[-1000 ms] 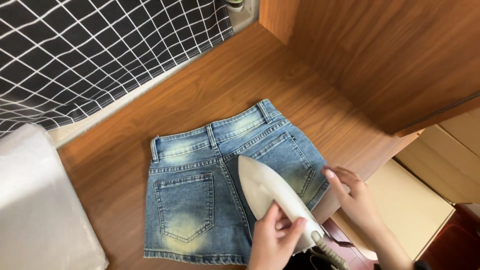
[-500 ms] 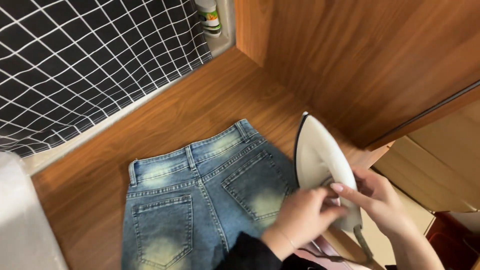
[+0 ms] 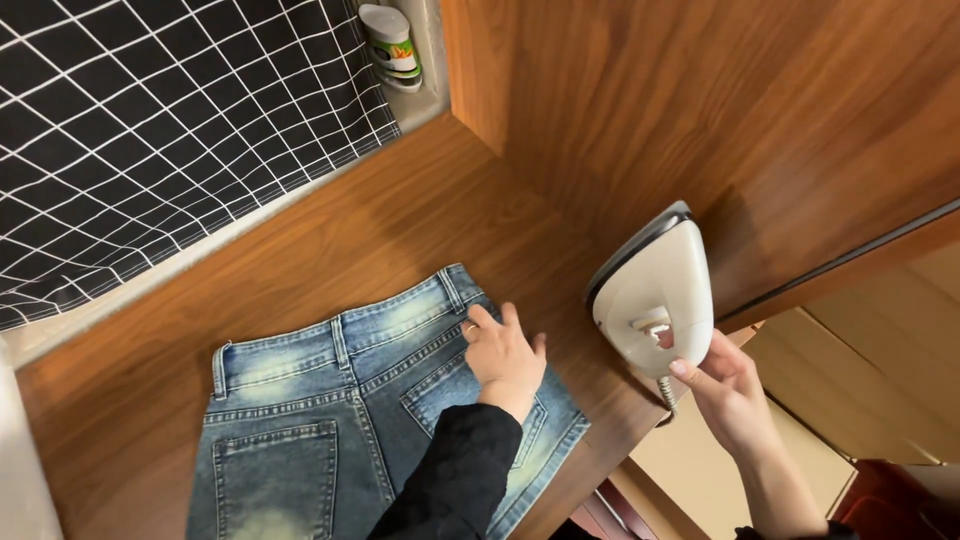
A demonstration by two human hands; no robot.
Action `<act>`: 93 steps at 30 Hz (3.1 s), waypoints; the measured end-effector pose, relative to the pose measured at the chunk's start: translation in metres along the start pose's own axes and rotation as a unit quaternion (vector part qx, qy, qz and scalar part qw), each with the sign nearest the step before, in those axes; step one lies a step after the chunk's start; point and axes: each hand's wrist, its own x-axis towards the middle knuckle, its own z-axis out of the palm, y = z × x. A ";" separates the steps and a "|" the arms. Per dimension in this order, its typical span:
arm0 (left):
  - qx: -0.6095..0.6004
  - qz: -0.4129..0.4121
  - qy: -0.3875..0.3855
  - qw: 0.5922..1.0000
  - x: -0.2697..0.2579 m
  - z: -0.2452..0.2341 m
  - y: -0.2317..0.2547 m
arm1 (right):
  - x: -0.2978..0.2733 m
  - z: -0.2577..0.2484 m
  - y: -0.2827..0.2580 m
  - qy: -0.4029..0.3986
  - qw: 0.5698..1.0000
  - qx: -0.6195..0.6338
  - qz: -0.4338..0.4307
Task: A person irons a pair of denim shorts, folds them, places them in a plastic bag, and then packs them into a cardboard box for shipping.
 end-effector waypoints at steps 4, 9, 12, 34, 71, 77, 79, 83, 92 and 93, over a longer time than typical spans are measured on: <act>0.025 -0.042 -0.029 0.998 0.003 0.002 -0.003 | -0.002 -0.012 0.017 0.012 0.999 -0.028 0.017; 0.003 -0.030 -0.021 0.999 -0.013 0.017 -0.012 | -0.025 0.015 -0.009 0.084 0.992 -0.086 0.036; -0.078 -0.002 -0.004 0.997 -0.029 0.005 -0.037 | -0.042 0.035 0.000 0.189 0.972 -0.138 -0.004; -0.767 0.208 0.164 0.584 -0.347 -0.229 -0.344 | -0.082 0.252 0.097 -0.244 0.922 0.153 0.257; -0.046 0.200 0.162 0.965 -0.283 -0.016 -0.336 | -0.078 0.139 0.052 -0.361 0.647 -0.488 -0.460; -0.064 0.323 0.134 0.935 -0.248 -0.017 -0.358 | -0.123 0.095 0.048 -0.413 0.634 -0.553 -0.348; -0.058 0.337 0.142 0.929 -0.233 0.002 -0.366 | -0.129 0.104 0.058 -0.314 0.582 -0.599 -0.451; -0.082 0.309 0.163 0.934 -0.222 -0.005 -0.363 | -0.126 0.121 0.062 -0.320 0.618 -0.561 -0.448; -0.286 0.067 -0.018 0.956 -0.220 -0.129 -0.339 | -0.070 0.146 -0.061 -0.540 0.776 -0.321 -0.054; -0.320 0.028 -0.005 0.947 -0.214 -0.142 -0.336 | -0.052 0.135 -0.054 -0.474 0.816 -0.331 -0.027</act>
